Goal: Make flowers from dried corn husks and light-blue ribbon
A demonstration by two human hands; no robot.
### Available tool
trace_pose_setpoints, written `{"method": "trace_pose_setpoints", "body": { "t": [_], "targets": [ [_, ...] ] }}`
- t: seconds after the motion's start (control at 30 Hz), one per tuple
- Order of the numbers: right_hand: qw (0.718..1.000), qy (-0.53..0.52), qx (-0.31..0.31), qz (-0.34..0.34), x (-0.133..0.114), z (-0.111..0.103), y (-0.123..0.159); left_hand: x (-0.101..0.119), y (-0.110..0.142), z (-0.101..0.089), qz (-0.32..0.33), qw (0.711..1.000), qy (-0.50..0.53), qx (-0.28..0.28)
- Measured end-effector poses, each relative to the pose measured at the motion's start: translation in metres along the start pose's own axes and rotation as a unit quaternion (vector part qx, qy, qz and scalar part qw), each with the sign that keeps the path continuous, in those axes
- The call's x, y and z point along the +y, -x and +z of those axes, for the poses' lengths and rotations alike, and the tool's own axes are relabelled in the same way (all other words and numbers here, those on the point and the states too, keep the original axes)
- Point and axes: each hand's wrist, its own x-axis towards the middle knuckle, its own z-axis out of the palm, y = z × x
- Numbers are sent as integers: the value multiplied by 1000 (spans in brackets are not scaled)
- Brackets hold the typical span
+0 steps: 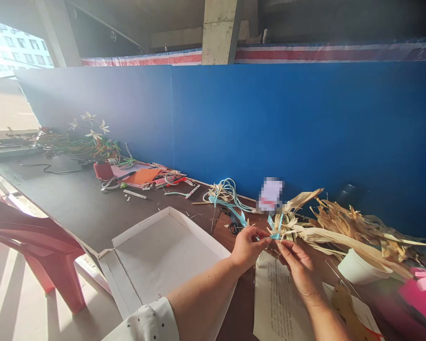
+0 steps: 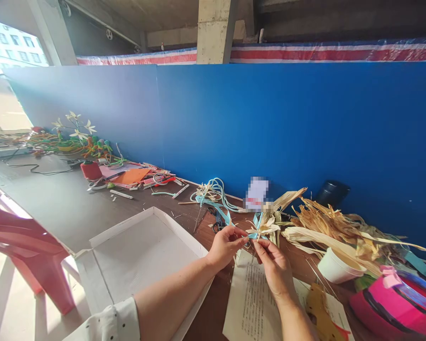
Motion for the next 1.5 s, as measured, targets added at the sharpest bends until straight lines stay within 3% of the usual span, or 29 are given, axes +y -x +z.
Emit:
{"method": "trace_pose_setpoints", "body": {
  "t": [0.2, 0.43, 0.53, 0.73, 0.9, 1.13, 1.4, 1.5],
  "targets": [
    [1000, 4, 4, 0, 6, -1, -4, -8, -2, 1, 16, 1000, 2, 9],
    [997, -9, 76, -26, 17, -12, -14, -4, -12, -7, 39, 987, 17, 155],
    [992, -15, 118, -38, 16, -13, -14, 2, -12, -12, 38, 982, -20, 183],
    [980, 37, 191, -48, 5, -11, -9, 11, 0, -9, -42, 957, -263, 117],
    [979, 92, 181, -37, 14, -15, -12, 8, 5, -6, -95, 928, -356, 58],
    [981, 132, 135, -35, 17, -4, -10, 1, -2, -8, -136, 938, -307, 86],
    [982, 153, 110, 7, 6, 6, -5, 2, -2, -5, -47, 970, -213, 107],
    [981, 153, 109, 41, -1, 11, -2, -4, -4, -2, -44, 984, -138, 106]
  ]
}}
